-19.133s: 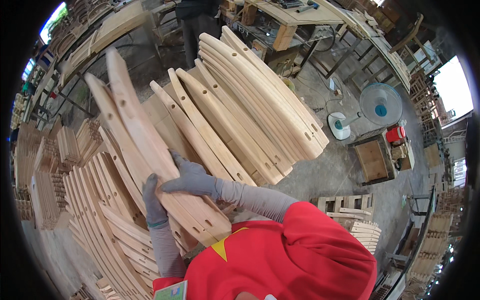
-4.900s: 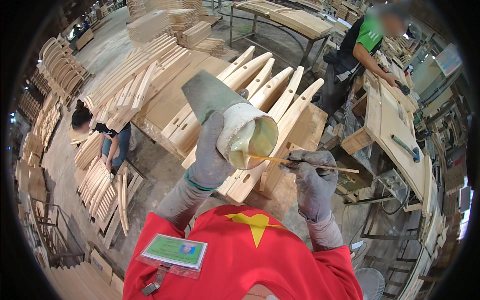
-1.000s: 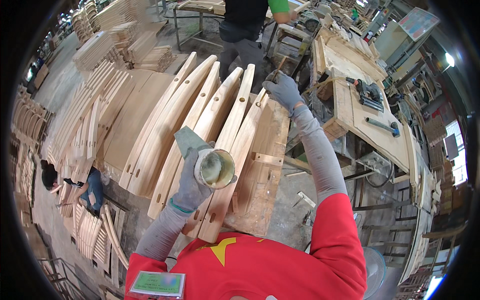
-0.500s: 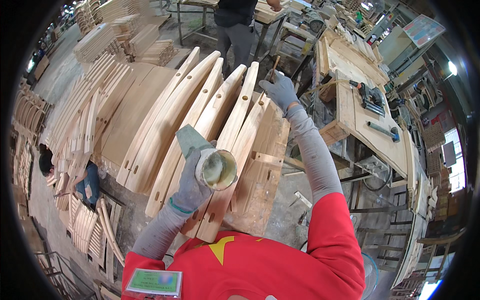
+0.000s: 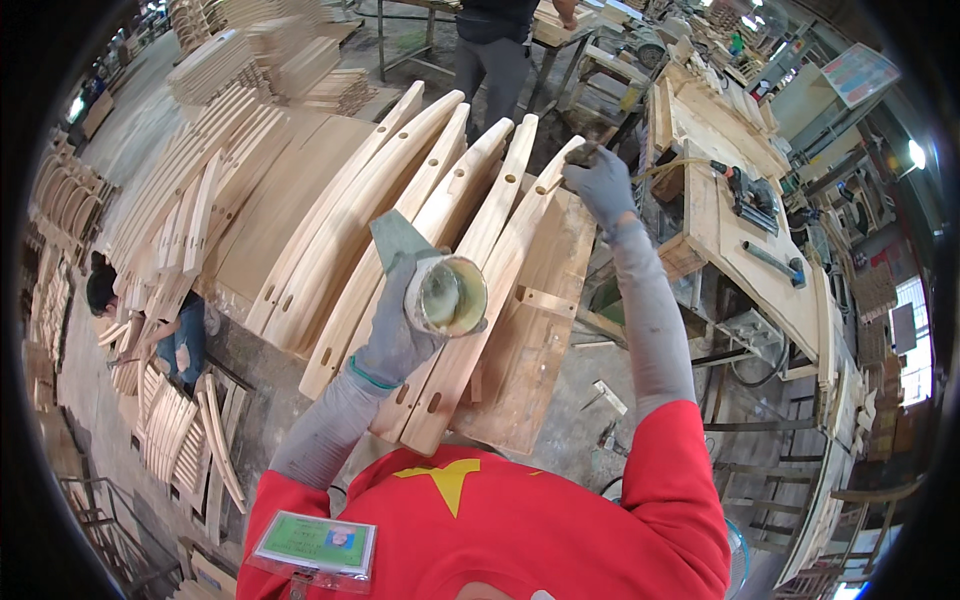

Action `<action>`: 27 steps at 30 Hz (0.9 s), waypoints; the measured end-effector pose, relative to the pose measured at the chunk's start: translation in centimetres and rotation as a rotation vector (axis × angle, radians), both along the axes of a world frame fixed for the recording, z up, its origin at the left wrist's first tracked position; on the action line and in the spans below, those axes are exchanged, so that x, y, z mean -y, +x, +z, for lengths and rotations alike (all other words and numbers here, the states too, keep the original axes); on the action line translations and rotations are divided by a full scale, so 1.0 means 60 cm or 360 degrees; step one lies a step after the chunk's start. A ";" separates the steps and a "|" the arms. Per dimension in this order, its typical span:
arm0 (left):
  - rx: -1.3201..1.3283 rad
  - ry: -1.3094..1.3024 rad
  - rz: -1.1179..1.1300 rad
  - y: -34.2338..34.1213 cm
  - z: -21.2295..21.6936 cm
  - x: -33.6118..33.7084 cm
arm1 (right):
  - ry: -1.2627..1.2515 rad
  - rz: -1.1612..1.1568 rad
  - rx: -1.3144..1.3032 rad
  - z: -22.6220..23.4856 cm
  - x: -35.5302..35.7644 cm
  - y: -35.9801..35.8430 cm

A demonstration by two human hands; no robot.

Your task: The person stacks and organizes wooden chair parts in a workshop. They pick up parts, align them, and place them in neat piles. The person also uses a brush to apply a substance to the parts.

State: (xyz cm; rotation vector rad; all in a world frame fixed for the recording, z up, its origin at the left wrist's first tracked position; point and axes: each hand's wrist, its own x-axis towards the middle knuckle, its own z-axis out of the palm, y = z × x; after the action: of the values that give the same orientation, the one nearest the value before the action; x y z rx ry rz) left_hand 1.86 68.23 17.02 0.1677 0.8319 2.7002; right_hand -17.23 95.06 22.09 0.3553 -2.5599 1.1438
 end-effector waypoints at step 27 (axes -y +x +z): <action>-0.0588 -0.0439 0.1100 0.162 0.128 0.081 | -0.1407 0.1035 -0.0307 0.038 0.222 0.527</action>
State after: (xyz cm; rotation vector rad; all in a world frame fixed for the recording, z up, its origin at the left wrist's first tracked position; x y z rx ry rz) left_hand 11.55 63.34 24.68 0.3835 1.6139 3.1760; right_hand 14.41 81.76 24.38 1.0152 -1.5532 2.1670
